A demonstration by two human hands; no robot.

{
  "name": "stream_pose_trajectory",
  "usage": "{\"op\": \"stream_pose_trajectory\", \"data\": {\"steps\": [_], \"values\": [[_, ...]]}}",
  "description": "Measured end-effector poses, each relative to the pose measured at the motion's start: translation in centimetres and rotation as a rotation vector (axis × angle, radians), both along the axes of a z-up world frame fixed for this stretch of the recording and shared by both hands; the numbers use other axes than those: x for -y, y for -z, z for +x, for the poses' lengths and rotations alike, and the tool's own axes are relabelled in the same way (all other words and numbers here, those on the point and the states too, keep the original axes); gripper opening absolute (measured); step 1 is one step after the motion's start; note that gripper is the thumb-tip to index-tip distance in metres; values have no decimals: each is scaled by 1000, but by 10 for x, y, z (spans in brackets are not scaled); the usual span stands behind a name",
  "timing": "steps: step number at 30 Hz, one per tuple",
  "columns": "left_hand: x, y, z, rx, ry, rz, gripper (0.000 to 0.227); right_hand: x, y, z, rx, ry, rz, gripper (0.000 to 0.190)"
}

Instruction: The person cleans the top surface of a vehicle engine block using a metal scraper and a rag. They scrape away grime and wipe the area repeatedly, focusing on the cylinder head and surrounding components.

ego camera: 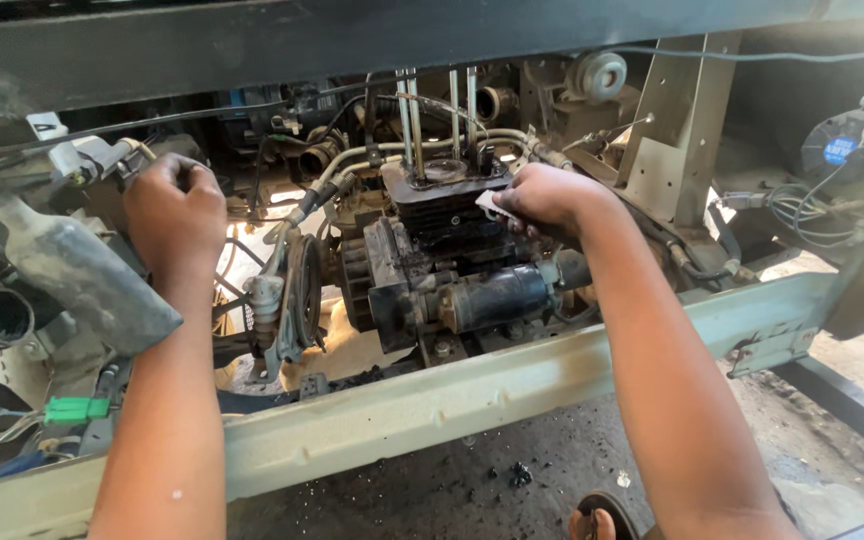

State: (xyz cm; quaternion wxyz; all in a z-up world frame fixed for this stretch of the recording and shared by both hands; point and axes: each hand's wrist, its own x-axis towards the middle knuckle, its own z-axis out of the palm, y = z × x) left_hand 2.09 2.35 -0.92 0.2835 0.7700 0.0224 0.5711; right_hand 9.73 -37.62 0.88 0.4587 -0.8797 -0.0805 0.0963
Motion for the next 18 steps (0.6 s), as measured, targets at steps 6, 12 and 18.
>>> {"op": "stream_pose_trajectory", "data": {"steps": [6, 12, 18], "values": [[1, -1, 0, -81, -11, -13, 19, 6, 16, 16, -40, 14, 119, 27], [1, 0, 2, -73, -26, 15, 19, -25, 52, 46, 33, 231, 279, 30], [-4, -4, 9, -9, -59, 38, 17, -68, 71, 31, 789, 332, -406, 21]]}}
